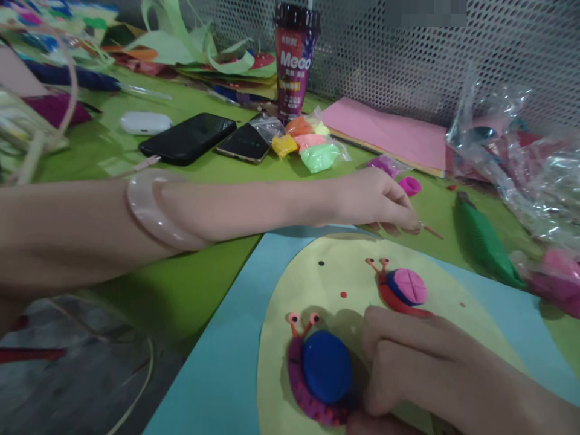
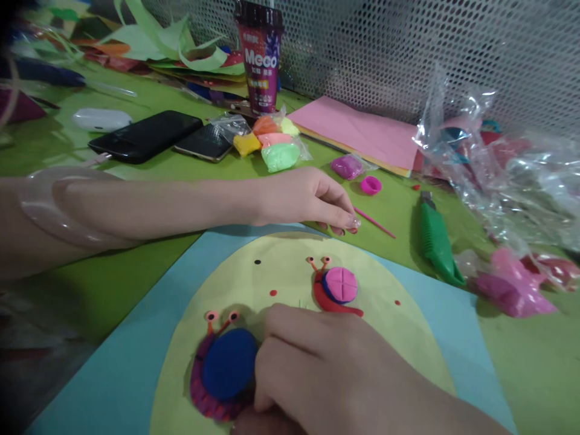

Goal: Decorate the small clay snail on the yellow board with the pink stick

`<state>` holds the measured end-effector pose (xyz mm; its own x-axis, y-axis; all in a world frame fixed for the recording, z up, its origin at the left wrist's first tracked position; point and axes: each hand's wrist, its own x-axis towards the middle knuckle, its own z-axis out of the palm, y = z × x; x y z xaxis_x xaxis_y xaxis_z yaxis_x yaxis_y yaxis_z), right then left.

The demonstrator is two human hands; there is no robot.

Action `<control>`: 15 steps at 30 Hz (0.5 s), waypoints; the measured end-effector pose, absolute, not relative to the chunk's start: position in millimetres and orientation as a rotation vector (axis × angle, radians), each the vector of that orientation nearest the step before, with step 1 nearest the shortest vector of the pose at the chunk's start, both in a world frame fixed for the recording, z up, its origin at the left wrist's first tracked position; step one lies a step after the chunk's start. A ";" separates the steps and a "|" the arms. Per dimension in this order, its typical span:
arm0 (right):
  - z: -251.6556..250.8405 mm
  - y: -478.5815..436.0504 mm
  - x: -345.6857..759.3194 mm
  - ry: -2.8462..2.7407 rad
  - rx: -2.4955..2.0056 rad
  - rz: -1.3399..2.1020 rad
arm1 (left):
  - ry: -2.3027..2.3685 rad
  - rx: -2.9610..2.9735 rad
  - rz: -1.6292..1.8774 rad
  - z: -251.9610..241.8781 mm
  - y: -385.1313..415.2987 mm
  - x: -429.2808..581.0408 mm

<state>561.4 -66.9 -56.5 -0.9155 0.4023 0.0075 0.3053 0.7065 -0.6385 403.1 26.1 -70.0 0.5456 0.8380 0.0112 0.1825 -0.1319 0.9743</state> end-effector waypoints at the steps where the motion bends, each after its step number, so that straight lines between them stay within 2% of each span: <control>1: -56.4 -66.7 560.7 -2.747 -0.564 1.002 | 0.868 1.641 0.711 -70.2 26.2 402.8; 10: -49.4 -62.4 562.7 -2.650 -0.551 0.994 | 0.826 1.685 0.698 -70.3 26.7 400.5; 15: -52.4 -66.2 563.0 -2.689 -0.510 0.691 | 0.821 1.671 0.723 -72.4 27.2 402.0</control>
<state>563.0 -66.2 -52.4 -0.8862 0.4120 0.2121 0.2588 0.8197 -0.5110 402.0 27.2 -72.4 0.5759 0.8158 0.0538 0.1564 -0.1745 0.9722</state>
